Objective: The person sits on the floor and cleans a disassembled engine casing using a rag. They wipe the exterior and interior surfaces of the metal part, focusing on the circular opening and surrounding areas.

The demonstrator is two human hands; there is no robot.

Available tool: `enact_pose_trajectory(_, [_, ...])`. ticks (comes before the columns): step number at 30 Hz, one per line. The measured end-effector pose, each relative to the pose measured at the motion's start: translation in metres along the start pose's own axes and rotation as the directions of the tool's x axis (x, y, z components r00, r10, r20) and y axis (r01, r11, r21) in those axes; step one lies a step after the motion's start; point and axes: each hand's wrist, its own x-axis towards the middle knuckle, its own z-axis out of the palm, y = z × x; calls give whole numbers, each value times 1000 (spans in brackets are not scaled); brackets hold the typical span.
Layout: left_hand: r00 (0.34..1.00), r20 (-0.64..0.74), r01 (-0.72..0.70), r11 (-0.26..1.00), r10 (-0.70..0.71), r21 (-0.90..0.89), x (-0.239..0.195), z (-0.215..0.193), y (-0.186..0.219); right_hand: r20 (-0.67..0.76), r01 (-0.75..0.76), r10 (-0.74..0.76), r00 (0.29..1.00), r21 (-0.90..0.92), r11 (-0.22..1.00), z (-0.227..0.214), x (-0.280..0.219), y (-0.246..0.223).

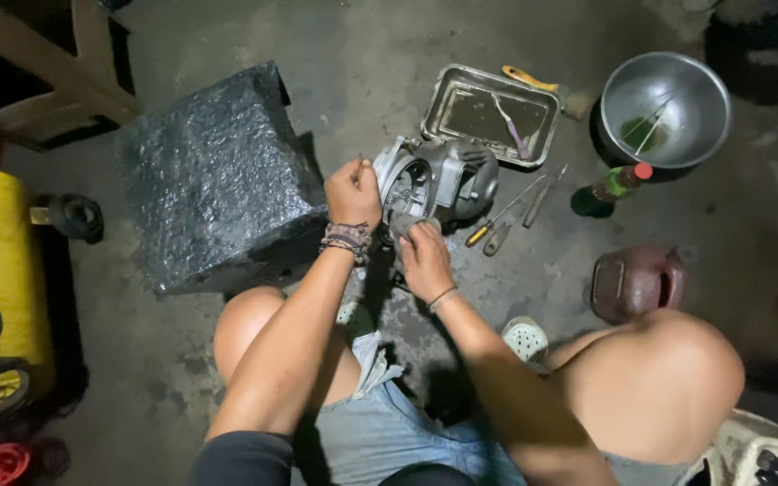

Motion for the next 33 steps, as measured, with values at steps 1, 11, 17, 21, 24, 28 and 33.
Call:
enact_pose_trajectory(1, [1000,2,-1,1000,1,4,-1,0,-3,-1,-1,1,1000,4,1000,-2,4,-6])
enact_pose_trajectory(11, [999,50,16,999,-14,-33,2,-3,-2,205,-450,775,598,886,112,-33,15,-69])
enact_pose_trajectory(17, [996,82,26,999,-28,28,-6,-5,8,343,-624,740,578,770,130,-19,19,-29])
enact_pose_trajectory(21, [995,100,-18,1000,16,21,-9,-6,11,282,-721,706,649,525,453,43,14,52])
enact_pose_trajectory(24, [995,97,6,1000,-5,-5,-10,-3,5,253,-720,681,687,112,685,24,26,42])
enact_pose_trajectory(28, [995,101,-16,999,19,-29,-7,-7,9,287,-679,644,709,524,515,14,25,89])
enact_pose_trajectory(33, [994,108,8,996,1,-90,0,-2,-2,116,-331,365,924,719,611,1,1,95])
